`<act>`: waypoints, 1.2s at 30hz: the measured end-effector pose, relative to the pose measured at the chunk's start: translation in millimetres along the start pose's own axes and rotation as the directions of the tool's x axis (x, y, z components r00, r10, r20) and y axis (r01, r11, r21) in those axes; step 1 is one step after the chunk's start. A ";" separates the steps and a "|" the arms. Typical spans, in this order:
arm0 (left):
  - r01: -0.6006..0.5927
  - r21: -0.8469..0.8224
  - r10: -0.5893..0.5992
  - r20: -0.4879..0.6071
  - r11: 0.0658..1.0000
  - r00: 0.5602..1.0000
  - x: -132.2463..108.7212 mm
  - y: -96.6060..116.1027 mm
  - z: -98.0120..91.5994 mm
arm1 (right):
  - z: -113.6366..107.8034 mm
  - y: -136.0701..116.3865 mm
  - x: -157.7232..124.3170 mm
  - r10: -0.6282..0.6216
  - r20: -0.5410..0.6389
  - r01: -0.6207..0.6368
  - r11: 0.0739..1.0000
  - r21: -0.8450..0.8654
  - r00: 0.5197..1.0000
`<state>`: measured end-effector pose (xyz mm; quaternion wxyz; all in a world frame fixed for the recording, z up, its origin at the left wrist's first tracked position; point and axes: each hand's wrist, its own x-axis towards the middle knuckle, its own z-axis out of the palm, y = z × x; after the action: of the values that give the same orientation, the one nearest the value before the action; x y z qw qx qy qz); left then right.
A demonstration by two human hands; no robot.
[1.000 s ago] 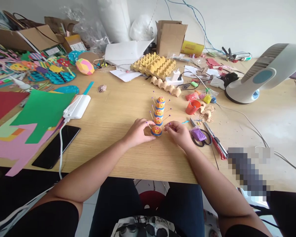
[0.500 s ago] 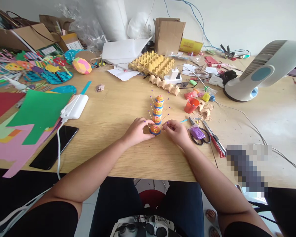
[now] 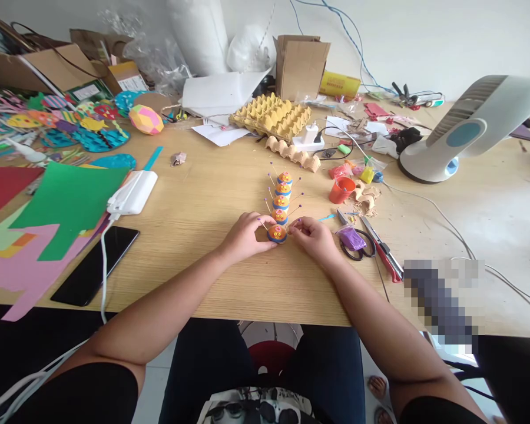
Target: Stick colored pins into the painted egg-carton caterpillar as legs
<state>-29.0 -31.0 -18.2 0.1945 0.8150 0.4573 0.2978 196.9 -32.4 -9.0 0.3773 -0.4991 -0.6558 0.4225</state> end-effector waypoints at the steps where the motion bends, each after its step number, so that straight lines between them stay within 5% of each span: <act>1: 0.000 -0.003 0.000 0.002 1.000 1.000 -0.1 0.0 -0.1 | -0.1 0.2 0.1 0.000 -0.002 0.000 1.000 -0.007 1.000; 36: 0.028 -0.037 -0.029 -0.010 0.999 1.000 2.0 -1.6 2.5 | 3.0 -2.1 -3.3 -0.054 -0.052 0.046 0.989 -0.143 0.997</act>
<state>-27.6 -28.6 -20.5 0.2113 0.8032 0.4644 0.3074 194.1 -36.4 -8.4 0.3696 -0.5196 -0.6857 0.3511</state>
